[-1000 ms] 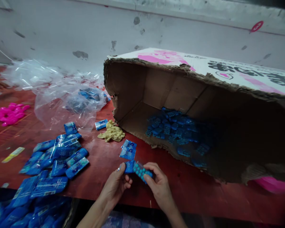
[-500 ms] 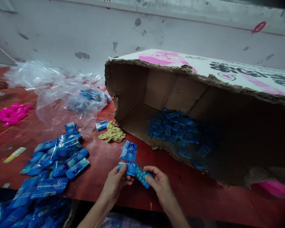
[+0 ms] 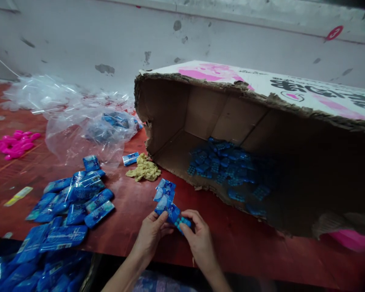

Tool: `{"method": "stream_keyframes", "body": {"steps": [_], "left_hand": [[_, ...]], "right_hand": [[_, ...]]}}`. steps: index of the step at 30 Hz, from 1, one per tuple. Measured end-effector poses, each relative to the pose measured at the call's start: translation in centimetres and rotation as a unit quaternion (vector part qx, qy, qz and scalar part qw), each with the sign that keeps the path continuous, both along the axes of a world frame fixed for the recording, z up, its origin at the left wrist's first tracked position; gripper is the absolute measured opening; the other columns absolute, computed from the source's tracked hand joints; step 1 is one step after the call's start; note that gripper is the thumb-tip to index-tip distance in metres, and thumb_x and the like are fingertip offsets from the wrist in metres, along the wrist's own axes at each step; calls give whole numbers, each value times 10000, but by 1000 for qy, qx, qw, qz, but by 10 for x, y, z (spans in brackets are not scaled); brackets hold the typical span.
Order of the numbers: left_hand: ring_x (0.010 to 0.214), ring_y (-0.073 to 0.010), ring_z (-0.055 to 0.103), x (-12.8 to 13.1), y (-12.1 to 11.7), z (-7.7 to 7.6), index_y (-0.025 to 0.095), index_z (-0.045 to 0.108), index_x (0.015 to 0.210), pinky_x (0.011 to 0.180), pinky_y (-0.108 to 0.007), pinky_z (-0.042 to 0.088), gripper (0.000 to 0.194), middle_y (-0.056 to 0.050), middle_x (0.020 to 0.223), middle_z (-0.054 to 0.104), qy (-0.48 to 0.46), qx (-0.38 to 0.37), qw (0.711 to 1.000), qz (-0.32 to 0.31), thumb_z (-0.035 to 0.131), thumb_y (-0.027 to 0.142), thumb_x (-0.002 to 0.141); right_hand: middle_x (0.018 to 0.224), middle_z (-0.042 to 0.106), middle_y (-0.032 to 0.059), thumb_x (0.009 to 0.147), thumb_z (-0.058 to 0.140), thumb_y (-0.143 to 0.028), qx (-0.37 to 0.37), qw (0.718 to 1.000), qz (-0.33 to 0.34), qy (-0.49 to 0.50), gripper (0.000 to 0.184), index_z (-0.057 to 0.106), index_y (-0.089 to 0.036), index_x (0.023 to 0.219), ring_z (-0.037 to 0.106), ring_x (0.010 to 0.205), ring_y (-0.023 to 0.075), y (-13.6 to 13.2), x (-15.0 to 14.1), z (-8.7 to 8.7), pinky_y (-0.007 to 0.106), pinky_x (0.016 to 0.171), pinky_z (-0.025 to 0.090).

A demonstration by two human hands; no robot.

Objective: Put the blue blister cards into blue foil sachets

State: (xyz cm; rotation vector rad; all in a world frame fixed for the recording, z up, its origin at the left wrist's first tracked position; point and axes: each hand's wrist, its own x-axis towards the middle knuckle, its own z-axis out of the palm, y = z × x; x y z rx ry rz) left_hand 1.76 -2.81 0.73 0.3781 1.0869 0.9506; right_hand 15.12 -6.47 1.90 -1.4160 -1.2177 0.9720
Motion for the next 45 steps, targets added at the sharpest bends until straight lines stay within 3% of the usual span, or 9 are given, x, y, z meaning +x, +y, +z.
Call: {"method": "stream_keyframes", "body": {"steps": [4,10,14,20,26,32,36,41,45], "left_hand": [[503,-104,575,-2,1,4,137,603,672,542,-235,468,223,0,581,649,-64,-20,998,-11,747,277,573],[704,-174,644,-21,4,10,135,648,769,683,-297,488,174,-50,732,694,-148,-38,979,-132,683,270,664],[842,-196,644,-23,4,8,137,641,970,822,-342,449,274,-78,897,705,-228,-11,956,-185,636,240,716],[760,-181,656,-16,2,9,104,643,978,725,-276,465,303,-115,848,715,-263,16,931,-253,640,234,705],[696,-150,644,-10,-8,17,98,687,825,689,-230,458,224,-85,781,720,-240,10,944,-228,677,264,675],[717,-140,632,2,-23,20,124,693,752,714,-231,457,176,-58,737,709,-225,-3,963,-150,669,285,685],[693,-134,628,13,-30,25,143,691,757,723,-256,466,166,-43,719,701,-219,-29,970,-98,673,289,680],[682,-142,635,21,-33,25,165,669,783,721,-279,473,152,-20,708,692,-187,-48,980,-45,667,283,687],[695,-155,645,25,-34,25,165,644,733,738,-299,483,111,-7,714,688,-169,-37,985,-18,667,263,686]], "right_hand": [[1028,595,51,759,542,-119,43,998,37,-39,291,631,-258,998,539,978,194,-9,-12,3,304,884,417],[1074,566,22,683,675,-179,-13,975,135,178,423,594,-295,1081,537,997,203,-6,-1,-3,309,852,448],[1243,477,19,567,786,-256,-20,949,150,278,717,481,-338,1211,493,1078,228,-1,1,-13,347,889,425],[1208,531,-24,554,803,-244,-90,899,223,365,781,442,-400,1229,570,919,155,0,1,-8,228,683,481],[1128,592,-28,601,776,-315,-81,919,233,307,720,444,-372,1238,588,789,98,-1,6,-10,165,644,451],[1242,533,-13,691,667,-452,-43,944,218,244,630,417,-371,1264,544,1040,167,-6,9,-12,235,840,439],[1208,560,6,769,562,-489,-23,963,203,175,562,400,-340,1287,560,1023,179,-8,13,-10,263,846,451],[1211,567,12,833,499,-440,-9,987,132,90,450,446,-314,1261,559,1032,179,-10,8,-17,290,917,411],[1218,565,30,855,457,-435,-6,992,87,92,398,491,-291,1225,557,1047,185,-8,0,-21,298,921,414]]}}
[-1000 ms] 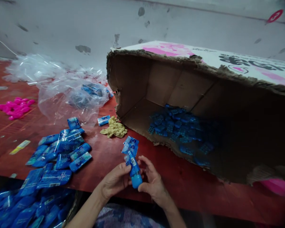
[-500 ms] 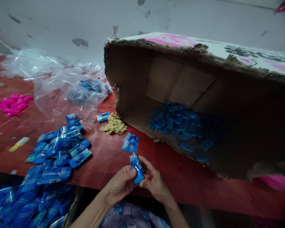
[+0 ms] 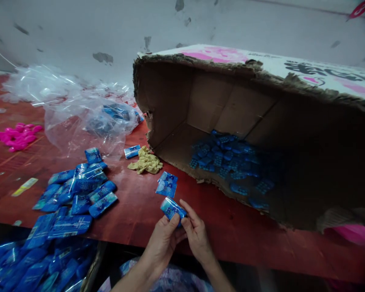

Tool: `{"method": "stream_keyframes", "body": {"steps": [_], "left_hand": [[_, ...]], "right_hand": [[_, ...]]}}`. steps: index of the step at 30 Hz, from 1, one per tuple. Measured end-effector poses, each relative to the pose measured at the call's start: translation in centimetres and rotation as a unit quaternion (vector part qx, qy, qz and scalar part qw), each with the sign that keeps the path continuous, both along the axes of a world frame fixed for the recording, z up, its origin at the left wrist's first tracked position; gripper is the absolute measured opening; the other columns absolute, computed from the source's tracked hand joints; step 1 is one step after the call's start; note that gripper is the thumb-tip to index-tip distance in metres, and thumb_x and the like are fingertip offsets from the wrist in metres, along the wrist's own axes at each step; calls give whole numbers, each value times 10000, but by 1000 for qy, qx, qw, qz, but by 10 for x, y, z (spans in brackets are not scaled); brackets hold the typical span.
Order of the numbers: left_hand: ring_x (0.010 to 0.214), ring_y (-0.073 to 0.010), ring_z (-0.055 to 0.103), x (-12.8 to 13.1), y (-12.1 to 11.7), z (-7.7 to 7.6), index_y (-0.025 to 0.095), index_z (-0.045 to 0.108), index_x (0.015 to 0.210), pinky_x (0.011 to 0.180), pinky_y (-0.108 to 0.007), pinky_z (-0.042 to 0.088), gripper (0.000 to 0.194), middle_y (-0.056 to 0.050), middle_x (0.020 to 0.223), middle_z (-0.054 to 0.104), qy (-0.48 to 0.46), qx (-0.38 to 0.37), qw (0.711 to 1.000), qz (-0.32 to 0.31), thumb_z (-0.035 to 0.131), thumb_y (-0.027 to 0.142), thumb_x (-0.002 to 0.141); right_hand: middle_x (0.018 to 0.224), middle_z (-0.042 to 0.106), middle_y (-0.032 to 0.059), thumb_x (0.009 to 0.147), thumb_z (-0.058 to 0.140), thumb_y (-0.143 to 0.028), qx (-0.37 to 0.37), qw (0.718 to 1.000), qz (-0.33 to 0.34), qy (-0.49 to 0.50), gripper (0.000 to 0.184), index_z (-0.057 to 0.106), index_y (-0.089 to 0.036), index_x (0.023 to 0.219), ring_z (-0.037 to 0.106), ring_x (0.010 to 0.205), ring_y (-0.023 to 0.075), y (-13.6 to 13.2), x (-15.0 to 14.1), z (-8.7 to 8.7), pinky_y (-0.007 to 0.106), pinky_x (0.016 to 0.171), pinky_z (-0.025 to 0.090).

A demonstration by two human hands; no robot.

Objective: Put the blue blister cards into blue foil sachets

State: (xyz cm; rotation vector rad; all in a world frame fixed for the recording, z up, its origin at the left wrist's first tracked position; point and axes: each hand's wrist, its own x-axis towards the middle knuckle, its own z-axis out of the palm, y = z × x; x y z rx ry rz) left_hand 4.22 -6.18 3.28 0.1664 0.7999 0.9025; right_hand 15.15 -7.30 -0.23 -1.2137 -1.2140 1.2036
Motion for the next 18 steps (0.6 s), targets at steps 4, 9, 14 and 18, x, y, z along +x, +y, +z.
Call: {"method": "stream_keyframes", "body": {"steps": [4,9,14,18], "left_hand": [[747,-191,660,-10,7,4,131,655,807,781,-329,490,153,-62,758,705,5,4,1000,-27,624,257,726],[810,-227,662,-72,27,15,155,650,779,760,-382,523,245,-67,720,711,39,-1,982,185,489,336,809],[900,-223,641,-122,36,28,77,618,955,716,-333,547,483,-159,935,687,75,-4,952,295,293,422,863],[723,-218,671,-107,29,16,121,617,950,674,-357,538,220,-79,676,699,123,-29,977,170,491,211,794]], "right_hand": [[1205,561,60,851,433,-479,-14,997,56,59,462,450,-262,1259,539,1072,196,4,1,3,311,915,420],[1028,590,38,839,500,-273,6,994,61,-95,335,515,-259,1174,579,823,142,22,5,16,270,765,472],[1005,591,53,815,499,-150,114,945,56,-302,308,561,-233,1105,542,937,190,57,-5,27,321,850,427],[1175,543,87,811,540,-199,174,881,97,-430,395,492,-232,1202,483,1070,243,83,-31,28,385,893,408]]}}
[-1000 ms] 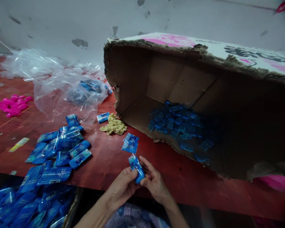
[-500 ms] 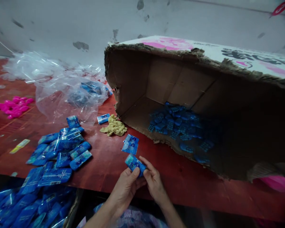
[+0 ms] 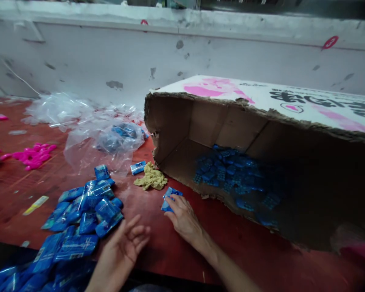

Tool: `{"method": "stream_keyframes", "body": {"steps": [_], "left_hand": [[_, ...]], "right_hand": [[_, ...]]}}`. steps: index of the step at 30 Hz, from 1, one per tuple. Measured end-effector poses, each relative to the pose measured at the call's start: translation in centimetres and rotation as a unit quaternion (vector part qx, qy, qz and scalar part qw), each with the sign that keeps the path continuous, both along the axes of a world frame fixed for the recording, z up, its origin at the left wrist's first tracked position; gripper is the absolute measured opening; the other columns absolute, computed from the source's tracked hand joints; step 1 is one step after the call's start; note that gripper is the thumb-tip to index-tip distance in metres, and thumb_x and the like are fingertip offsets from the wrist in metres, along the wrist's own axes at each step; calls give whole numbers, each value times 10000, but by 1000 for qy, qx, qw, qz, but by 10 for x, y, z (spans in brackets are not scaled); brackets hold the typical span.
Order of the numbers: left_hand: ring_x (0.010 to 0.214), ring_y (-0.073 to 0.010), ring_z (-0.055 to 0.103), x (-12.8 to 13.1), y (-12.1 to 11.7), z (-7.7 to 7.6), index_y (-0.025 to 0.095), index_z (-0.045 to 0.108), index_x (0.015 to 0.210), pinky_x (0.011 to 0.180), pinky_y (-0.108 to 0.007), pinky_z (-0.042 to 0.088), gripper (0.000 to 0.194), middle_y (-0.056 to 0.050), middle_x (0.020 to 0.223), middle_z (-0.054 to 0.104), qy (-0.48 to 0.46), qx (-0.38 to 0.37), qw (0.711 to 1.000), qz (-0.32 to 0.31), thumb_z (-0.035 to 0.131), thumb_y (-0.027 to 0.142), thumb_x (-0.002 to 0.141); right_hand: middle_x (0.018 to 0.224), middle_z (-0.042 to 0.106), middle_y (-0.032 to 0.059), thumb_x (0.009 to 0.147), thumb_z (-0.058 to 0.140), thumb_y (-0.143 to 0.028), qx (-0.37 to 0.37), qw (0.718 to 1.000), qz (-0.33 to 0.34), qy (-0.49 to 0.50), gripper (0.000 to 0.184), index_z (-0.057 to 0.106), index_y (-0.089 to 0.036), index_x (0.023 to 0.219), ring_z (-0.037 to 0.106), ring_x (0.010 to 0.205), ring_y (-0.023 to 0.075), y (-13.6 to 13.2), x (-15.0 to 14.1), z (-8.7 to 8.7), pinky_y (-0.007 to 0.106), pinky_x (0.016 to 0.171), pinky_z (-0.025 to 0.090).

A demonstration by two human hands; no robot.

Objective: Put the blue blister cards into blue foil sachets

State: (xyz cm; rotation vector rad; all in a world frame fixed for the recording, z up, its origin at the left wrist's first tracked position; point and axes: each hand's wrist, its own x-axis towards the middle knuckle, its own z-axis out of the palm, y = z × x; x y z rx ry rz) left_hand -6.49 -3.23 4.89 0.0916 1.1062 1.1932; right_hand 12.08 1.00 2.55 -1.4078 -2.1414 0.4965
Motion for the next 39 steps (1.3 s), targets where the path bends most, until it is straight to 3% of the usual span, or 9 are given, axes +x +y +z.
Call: {"method": "stream_keyframes", "body": {"steps": [2,6,10,15,20,25,30,33,39], "left_hand": [[658,-207,667,14,2,-9,136,610,932,648,-331,526,223,-49,616,688,32,-2,998,-49,601,193,717],[583,-157,644,26,13,-20,147,589,902,598,-262,499,323,-23,596,684,98,30,994,-38,704,259,621],[571,-145,633,24,14,-28,140,584,899,581,-251,485,375,-25,595,680,119,27,991,-59,720,312,595],[534,-141,620,25,6,-40,144,583,880,542,-237,466,364,-22,581,673,113,10,991,-73,720,316,590],[512,-143,613,36,7,-39,145,585,845,510,-232,445,338,-20,570,663,73,11,992,-98,716,325,591],[491,-148,609,47,9,-37,147,584,814,485,-233,429,297,-19,558,650,69,10,992,-105,714,301,596],[474,-134,598,51,8,-37,146,577,811,467,-218,409,294,-18,566,647,69,16,991,-113,710,302,600],[472,-129,594,51,7,-39,146,568,817,468,-213,402,296,-12,560,643,63,22,991,-115,705,300,604],[454,-116,579,54,6,-40,143,547,835,449,-205,368,312,-7,570,623,66,35,990,-119,671,347,636]], "right_hand": [[1275,477,107,817,545,-242,20,998,28,-46,476,415,-218,1274,423,1157,257,16,-17,-2,408,935,375],[1391,324,173,816,548,-334,4,994,20,-109,622,293,-130,1345,288,1262,317,56,-48,-12,482,993,279],[1393,296,221,798,543,-421,-28,990,17,-135,677,315,-61,1325,240,1273,371,79,-52,-18,556,978,239],[1336,403,144,848,478,-383,12,992,-15,-127,499,392,-166,1288,333,1222,288,51,-17,-10,437,965,294],[1035,603,53,842,508,-210,24,986,-75,-144,168,602,-251,975,502,947,225,9,6,-21,337,771,383],[872,619,49,867,440,-130,30,985,-94,-144,200,610,-219,809,505,865,200,4,1,-37,318,743,355],[948,610,57,848,509,-244,32,984,-121,-130,125,583,-204,941,506,874,210,6,2,-32,320,724,364],[895,618,37,848,511,-236,34,983,-132,-124,93,601,-220,861,514,842,205,4,2,-32,311,704,362],[789,619,44,882,435,-202,58,988,-126,-72,241,629,-208,740,518,769,194,5,3,-38,303,672,351]]}}
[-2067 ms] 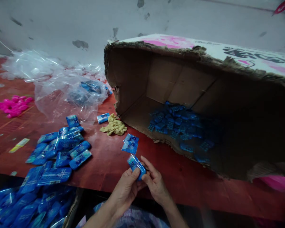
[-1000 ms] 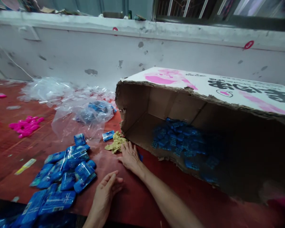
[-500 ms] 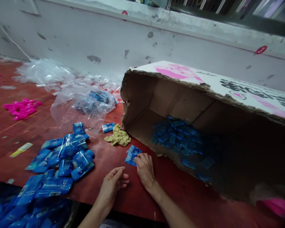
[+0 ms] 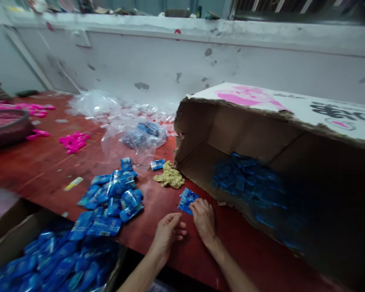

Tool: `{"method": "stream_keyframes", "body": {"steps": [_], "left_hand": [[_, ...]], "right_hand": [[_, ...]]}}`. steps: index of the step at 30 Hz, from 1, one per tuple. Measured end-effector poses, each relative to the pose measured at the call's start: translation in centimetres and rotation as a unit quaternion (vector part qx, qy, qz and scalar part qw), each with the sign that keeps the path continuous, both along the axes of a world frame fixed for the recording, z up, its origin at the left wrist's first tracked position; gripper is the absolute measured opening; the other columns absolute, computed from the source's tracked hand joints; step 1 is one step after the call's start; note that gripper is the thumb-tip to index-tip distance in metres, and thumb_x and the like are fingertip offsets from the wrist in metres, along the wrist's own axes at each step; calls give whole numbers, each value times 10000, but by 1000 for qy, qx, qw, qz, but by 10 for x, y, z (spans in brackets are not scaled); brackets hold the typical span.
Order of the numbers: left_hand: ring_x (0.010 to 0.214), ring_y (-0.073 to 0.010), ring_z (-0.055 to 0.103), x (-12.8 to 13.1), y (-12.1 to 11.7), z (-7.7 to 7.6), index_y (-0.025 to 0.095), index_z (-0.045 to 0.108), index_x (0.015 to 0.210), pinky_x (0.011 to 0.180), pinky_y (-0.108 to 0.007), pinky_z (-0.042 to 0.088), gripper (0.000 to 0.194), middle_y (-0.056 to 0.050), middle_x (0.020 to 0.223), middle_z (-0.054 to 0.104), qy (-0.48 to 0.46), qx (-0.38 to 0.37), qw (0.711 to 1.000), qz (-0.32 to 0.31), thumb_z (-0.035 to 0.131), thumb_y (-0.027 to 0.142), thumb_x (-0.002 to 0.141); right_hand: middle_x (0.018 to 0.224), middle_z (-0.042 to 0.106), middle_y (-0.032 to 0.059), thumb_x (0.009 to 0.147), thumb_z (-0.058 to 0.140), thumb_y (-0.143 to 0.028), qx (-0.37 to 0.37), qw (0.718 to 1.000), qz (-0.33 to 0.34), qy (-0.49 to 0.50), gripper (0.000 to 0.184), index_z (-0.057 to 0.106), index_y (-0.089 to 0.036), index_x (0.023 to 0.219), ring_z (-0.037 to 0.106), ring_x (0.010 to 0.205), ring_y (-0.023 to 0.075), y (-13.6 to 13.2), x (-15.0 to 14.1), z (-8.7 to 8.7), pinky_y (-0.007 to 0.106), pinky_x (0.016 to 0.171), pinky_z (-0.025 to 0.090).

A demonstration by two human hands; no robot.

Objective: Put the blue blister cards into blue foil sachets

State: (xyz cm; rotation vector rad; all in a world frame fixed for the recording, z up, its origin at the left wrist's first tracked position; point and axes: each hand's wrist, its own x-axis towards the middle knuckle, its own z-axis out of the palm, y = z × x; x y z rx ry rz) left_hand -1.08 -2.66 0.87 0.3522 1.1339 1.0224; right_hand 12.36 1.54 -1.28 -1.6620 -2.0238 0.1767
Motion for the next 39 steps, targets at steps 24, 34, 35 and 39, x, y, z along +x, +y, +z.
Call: {"method": "stream_keyframes", "body": {"steps": [24,34,35,39], "left_hand": [[430,-76,465,21,9,-6,105,644,676,439,-202,363,256,14,509,592,68,93,993,21,736,309,551],[391,-76,451,36,17,-1,127,606,647,410,-197,358,334,51,443,556,73,60,994,52,747,382,484],[382,-75,448,36,18,1,131,598,636,408,-198,360,340,53,431,549,66,53,995,46,750,389,475],[374,-85,472,32,17,7,129,592,638,390,-205,366,378,18,469,593,20,38,998,-47,770,396,438]], "right_hand": [[569,527,-34,724,548,-293,-204,784,-56,583,142,544,-159,677,457,501,98,-38,-16,18,212,491,404],[561,469,-44,795,436,-254,-153,852,-136,483,184,449,-188,623,431,519,101,-38,-21,19,188,464,344],[565,473,-44,802,428,-268,-158,850,-134,485,186,444,-192,632,440,512,102,-38,-20,19,187,453,344],[536,453,-64,828,412,-304,-173,854,-107,479,219,433,-197,639,436,466,90,-40,-10,22,177,429,339]]}}
